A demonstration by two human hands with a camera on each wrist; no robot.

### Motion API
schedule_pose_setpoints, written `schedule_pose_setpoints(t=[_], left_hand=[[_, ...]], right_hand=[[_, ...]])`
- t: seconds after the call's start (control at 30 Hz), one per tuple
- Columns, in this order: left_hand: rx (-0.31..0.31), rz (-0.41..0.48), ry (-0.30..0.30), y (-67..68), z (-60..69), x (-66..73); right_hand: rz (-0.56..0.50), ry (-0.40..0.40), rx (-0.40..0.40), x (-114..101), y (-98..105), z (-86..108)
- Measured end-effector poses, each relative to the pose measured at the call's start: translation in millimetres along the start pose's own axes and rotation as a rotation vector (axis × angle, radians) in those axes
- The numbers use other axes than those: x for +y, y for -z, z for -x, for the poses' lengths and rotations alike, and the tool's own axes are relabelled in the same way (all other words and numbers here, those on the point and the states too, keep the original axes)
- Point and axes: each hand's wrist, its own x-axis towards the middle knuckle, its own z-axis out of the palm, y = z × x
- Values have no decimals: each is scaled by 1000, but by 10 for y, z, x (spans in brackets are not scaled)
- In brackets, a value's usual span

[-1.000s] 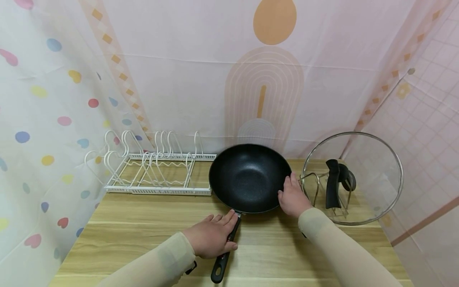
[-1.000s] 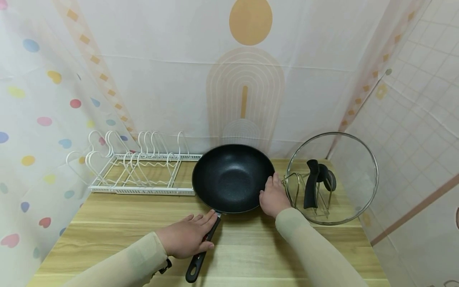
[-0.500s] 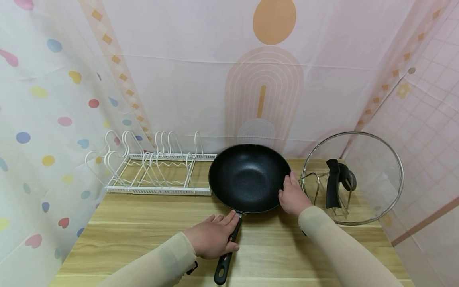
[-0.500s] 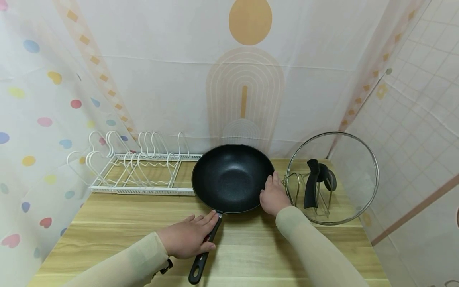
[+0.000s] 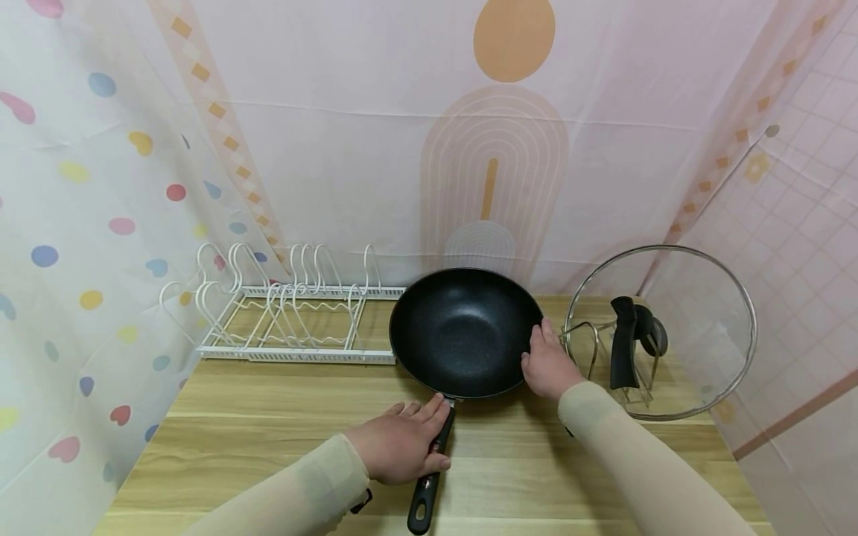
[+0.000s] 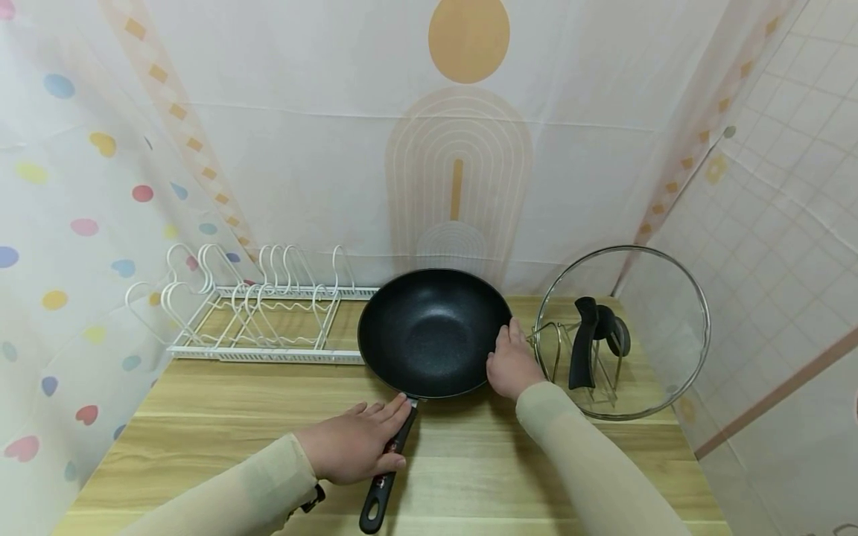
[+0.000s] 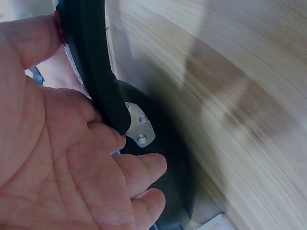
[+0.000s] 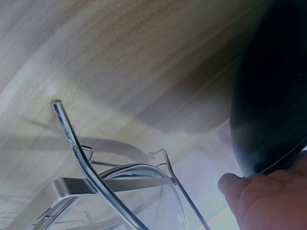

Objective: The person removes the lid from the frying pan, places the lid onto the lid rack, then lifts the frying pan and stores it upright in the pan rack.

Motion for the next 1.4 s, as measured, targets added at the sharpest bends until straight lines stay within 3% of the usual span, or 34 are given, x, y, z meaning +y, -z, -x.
schedule_pose_setpoints(t=[0.47,1.4], left_hand=[[-1,-6,6,0,-7,33],[-1,-3,-5,-39,-35,90]], right_hand=[[-22,-42,-12,-59,-28,68],[-2,8,-16,-43,-26,19]])
